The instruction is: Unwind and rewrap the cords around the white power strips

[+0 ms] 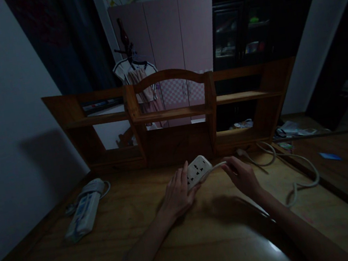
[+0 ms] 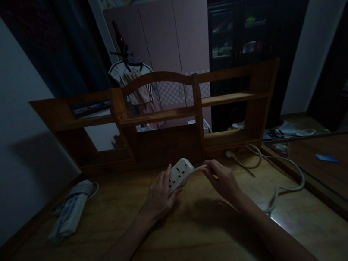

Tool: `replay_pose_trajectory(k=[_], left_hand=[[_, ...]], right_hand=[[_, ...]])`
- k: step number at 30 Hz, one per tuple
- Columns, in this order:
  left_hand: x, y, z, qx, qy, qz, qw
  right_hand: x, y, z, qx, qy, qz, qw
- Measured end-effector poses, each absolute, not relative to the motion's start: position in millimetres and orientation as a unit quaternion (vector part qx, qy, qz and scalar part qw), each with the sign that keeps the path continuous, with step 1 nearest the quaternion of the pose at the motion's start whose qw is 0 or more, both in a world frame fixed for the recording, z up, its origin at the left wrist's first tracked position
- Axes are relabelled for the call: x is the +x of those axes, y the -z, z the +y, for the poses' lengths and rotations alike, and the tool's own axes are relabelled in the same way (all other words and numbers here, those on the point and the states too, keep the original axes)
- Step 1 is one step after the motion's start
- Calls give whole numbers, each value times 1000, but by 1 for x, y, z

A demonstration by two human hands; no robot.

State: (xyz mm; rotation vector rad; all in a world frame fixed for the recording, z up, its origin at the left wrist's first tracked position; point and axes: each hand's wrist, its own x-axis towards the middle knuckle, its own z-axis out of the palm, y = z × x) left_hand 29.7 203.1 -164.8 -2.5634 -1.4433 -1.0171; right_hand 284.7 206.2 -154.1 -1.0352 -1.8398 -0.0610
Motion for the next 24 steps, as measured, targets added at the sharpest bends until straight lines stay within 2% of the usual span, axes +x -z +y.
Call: replay_pose_trajectory(k=[24], left_hand=[[35, 170, 206, -829, 296, -467, 87]], right_hand=[[284, 154, 206, -430, 37, -761, 483]])
